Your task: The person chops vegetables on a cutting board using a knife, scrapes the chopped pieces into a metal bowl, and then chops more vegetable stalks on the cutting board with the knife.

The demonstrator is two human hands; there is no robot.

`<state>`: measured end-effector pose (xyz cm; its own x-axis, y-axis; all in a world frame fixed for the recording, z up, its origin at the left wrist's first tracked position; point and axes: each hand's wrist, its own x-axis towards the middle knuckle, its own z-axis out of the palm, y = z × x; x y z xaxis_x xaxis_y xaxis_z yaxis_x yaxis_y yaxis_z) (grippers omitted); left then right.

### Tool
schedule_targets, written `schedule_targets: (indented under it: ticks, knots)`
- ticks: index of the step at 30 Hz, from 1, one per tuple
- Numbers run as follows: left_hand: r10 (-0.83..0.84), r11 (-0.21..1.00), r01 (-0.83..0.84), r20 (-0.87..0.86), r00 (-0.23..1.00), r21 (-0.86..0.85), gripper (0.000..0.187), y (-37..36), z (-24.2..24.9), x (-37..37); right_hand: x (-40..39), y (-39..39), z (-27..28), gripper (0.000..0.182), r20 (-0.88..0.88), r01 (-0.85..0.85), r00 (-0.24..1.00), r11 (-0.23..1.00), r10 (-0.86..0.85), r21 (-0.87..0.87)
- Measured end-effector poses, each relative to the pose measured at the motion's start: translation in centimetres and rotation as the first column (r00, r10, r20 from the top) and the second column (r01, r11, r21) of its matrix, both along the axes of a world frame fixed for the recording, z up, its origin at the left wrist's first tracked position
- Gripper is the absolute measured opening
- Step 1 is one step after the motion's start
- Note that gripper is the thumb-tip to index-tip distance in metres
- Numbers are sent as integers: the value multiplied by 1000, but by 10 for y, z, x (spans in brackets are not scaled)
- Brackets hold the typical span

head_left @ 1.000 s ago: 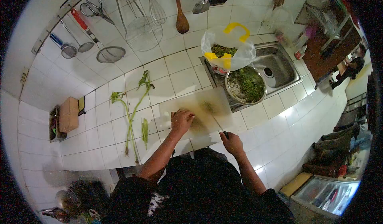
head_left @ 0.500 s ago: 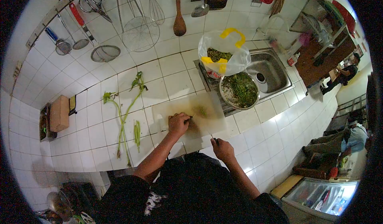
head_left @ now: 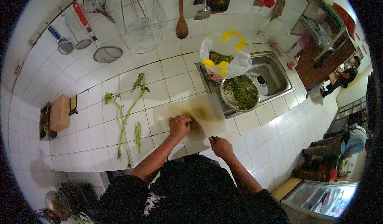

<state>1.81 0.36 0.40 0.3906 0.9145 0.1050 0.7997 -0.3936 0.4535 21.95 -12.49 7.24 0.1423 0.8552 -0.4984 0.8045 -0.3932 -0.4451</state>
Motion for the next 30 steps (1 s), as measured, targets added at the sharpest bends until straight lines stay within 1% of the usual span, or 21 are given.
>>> schedule_targets:
  ticks: [3, 5, 8, 12, 15, 17, 18, 20, 24, 26, 30]
  knots:
    - [55, 998, -54, 36, 998, -9, 17, -5, -1, 2, 11, -11, -4, 54, 48, -20, 999, 1000, 21, -25]
    - [87, 996, -88, 54, 995, 15, 16, -9, 2, 4, 14, -17, -1, 49, 103, -22, 994, 1000, 20, 21]
    - [83, 996, -85, 59, 995, 32, 16, -10, -5, 4, 14, -23, 1, 50, 105, -2, 994, 999, -2, 38]
    - [82, 994, -87, 83, 993, 61, 17, -11, -10, 3, 8, -22, 3, 50, 96, 3, 995, 1000, -5, 19]
    - [65, 996, -70, 91, 994, 54, 18, -9, -13, 2, 5, -21, -3, 50, 79, 0, 997, 998, -5, 67]
    - [68, 997, -70, 73, 995, 24, 19, -9, -13, 3, 3, -17, -9, 53, 25, -7, 1000, 999, 6, 42]
    - [67, 997, -69, 73, 995, 24, 19, -10, -11, 5, 1, -13, -8, 53, 25, -6, 1000, 999, 5, 42]
    - [81, 992, -85, 46, 996, 92, 16, -13, -9, 6, -3, -7, -7, 55, -19, -7, 1000, 999, 8, 33]
    - [101, 988, -105, 47, 994, 110, 16, -12, -7, 5, -4, -2, -5, 56, 1, -12, 1000, 999, 12, 38]
    - [91, 993, -96, 64, 994, 72, 17, -12, -12, 5, 0, -3, -2, 56, 40, -11, 999, 999, 13, -43]
    - [131, 987, -135, 40, 991, 92, 18, -15, -14, 6, 5, -13, -3, 55, 41, -40, 998, 997, 43, -71]
